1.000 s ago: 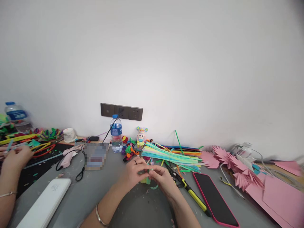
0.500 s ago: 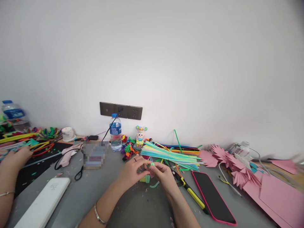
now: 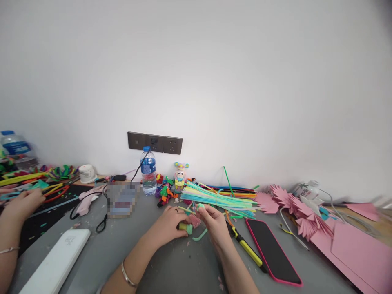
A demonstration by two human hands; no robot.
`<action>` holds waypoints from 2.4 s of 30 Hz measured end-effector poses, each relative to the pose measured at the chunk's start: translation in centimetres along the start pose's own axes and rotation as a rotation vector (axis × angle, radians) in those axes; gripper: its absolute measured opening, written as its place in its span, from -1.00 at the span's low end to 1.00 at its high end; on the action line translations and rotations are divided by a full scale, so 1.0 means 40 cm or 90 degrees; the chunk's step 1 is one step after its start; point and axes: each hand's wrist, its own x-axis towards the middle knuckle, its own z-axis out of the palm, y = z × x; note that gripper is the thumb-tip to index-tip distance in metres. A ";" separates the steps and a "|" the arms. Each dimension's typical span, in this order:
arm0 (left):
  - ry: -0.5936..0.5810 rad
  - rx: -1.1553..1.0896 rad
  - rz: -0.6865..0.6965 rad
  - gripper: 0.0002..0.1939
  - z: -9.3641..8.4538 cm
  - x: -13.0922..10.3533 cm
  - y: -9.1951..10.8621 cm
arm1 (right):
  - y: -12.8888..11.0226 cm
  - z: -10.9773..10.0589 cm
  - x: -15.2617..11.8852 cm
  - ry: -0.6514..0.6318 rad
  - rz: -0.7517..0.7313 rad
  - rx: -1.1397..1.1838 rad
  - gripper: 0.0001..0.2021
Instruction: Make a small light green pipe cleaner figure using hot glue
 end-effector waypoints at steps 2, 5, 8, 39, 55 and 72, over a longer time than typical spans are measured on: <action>0.030 -0.048 -0.010 -0.80 -0.006 0.002 0.007 | 0.000 -0.001 0.003 -0.001 -0.002 0.000 -0.66; 0.116 -0.143 -0.030 -0.86 -0.015 0.009 0.016 | -0.001 -0.003 0.007 0.012 -0.005 0.011 -0.65; 0.215 -0.194 -0.048 -0.88 -0.019 0.017 0.014 | -0.001 -0.001 0.007 0.006 -0.011 0.002 -0.65; 0.214 -0.311 -0.083 -0.68 0.020 0.027 -0.005 | 0.013 0.003 0.008 -0.046 -0.031 -0.035 -0.59; 0.180 -0.128 -0.042 -0.83 0.009 0.016 0.021 | -0.002 0.014 -0.003 -0.067 0.014 -0.009 -0.60; 0.205 -0.204 -0.065 -0.93 0.011 0.027 0.015 | -0.007 0.043 -0.024 -0.160 -0.066 -0.080 -0.73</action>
